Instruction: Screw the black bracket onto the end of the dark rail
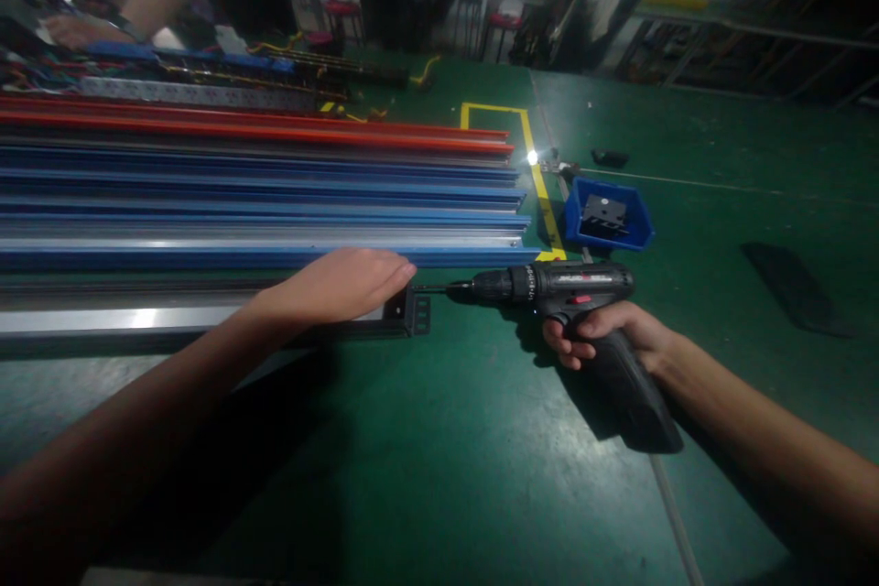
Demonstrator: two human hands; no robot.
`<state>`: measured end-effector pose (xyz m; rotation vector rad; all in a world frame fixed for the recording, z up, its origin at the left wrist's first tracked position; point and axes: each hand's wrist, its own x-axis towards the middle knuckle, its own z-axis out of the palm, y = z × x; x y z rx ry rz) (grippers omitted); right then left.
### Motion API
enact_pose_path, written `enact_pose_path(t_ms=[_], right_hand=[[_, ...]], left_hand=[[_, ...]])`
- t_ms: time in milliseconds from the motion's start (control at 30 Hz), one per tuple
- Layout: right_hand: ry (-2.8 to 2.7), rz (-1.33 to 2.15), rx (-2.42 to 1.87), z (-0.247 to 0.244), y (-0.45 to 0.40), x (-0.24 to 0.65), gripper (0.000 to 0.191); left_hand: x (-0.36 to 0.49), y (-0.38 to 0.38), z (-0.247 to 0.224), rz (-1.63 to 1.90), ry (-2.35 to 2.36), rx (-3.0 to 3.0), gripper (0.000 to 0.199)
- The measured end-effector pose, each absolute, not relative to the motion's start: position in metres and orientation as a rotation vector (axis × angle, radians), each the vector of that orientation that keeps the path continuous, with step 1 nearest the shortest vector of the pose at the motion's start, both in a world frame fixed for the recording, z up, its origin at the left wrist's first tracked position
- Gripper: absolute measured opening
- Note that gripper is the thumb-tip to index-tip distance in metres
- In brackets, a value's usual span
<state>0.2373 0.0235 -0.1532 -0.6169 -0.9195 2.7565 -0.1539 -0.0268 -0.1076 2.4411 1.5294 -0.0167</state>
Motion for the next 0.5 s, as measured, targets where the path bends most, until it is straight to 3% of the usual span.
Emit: enact_pose_path(t_ms=[500], right_hand=[[-0.907,2.752,-0.600,-0.1538,0.0221,0.2368,0.025]], left_hand=[[-0.1541,-0.0257,-0.1090,-0.029,1.511,2.459,0.056]])
